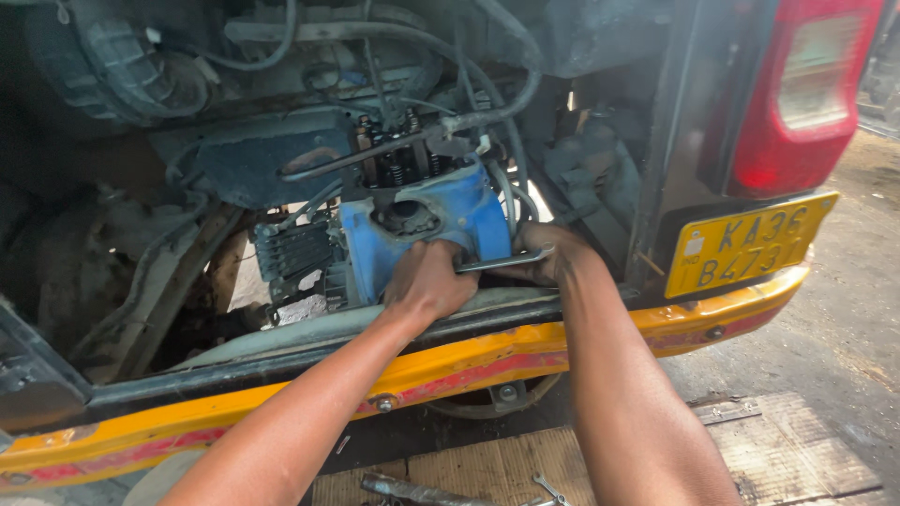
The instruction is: The person uses a wrench to loosen and remove bolts from a blue engine component under the rear of a yellow auto-rickshaw. They detach the component and set it aside, then continue to work on the exposed engine area.
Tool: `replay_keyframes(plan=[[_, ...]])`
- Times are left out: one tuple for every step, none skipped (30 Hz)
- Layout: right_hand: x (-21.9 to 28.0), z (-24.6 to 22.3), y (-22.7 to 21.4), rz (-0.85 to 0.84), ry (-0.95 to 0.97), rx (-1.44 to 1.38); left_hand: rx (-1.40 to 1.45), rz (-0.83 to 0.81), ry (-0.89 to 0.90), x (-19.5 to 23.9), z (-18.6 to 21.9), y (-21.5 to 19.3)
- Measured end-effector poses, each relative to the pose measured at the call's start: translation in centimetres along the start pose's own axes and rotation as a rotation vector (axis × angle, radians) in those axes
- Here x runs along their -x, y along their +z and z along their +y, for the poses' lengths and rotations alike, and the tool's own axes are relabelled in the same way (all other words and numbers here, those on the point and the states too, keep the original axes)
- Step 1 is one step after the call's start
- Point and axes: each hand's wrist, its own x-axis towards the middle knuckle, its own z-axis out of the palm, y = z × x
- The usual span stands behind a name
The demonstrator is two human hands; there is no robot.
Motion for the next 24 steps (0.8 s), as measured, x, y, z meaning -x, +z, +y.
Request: replay_keyframes(plan=[[-0.2,0.1,0.1,0.018,-0.004,-0.009,0.003,0.002,0.006,0.1,0.0,0.0],[-0.4,0.2,0.1,0.031,-0.029,0.006,0.004,0.001,0.017,0.0,0.0,-0.1],[-0.6,0.3,0.1,0.045,-0.053,0.021,-0.001,-0.012,0.013,-0.1,0.0,-0.1],[-0.9,0.3,0.0,0.056,-0.076,0.040,-0.004,-0.024,0.005,-0.2,0.1,-0.1],[-1.0,0.3,-0.1,0.082,-0.070,0.039,-0.008,-0.035,-0.003,-0.1,0.2,0.0],[-1.2,0.4,0.0,0.103,-0.063,0.041,-0.010,-0.033,-0.010,-0.1,0.2,-0.1],[-1.4,0.4,0.1,0.123,-0.056,0.044,-0.012,-0.031,-0.017,0.0,0.2,-0.2],[-1.4,0.5,-0.2,0.059,-0.040,0.060,-0.015,-0.040,-0.018,0.1,0.1,-0.2],[-1.5,0.6,-0.4,-0.006,-0.023,0.076,-0.025,-0.038,-0.018,0.2,0.1,-0.2],[-1.4,0.5,-0.8,-0.068,-0.010,0.092,-0.033,-0.035,-0.014,0.1,0.1,-0.1],[-1.3,0.4,-1.1,-0.061,0.001,0.110,-0.040,-0.032,-0.010,0.1,0.1,0.0],[-1.0,0.1,-1.5,-0.054,0.010,0.131,-0.015,0.000,-0.012,0.0,0.1,0.1],[-0.7,-0.2,-1.8,-0.046,0.019,0.152,0.009,0.032,-0.013,-0.2,0.3,0.2],[-0.3,-0.3,-2.0,-0.060,0.014,0.259,0.033,0.062,-0.015,-0.3,0.4,0.5],[0.3,-0.5,-2.2,-0.075,0.010,0.367,0.086,0.078,-0.018,-0.4,0.5,0.8],[1.0,-0.9,-2.3,-0.088,0.005,0.479,0.142,0.096,-0.021,-0.8,0.9,1.2],[2.0,-1.2,-2.5,-0.072,-0.001,0.495,0.198,0.114,-0.024,-1.2,1.3,1.6],[3.1,-1.8,-2.7,-0.063,-0.012,0.519,0.297,0.131,-0.008,-1.8,1.9,1.9],[4.1,-2.4,-2.6,-0.053,-0.023,0.542,0.395,0.148,0.010,-2.5,2.5,2.3],[5.2,-2.6,-2.5,-0.069,-0.086,0.510,0.487,0.158,0.029,-3.0,2.7,2.5],[6.3,-2.8,-2.8,-0.085,-0.148,0.478,0.570,0.071,-0.001,-3.3,2.7,2.5],[7.4,-3.1,-3.2,-0.092,-0.216,0.439,0.652,-0.025,-0.021,-3.9,3.0,2.5],[8.0,-3.2,-3.3,-0.175,-0.258,0.317,0.731,-0.122,-0.042,-4.3,3.3,2.6],[8.3,-3.1,-2.9,-0.264,-0.300,0.197,0.770,-0.143,-0.066,-4.5,3.5,2.6]])
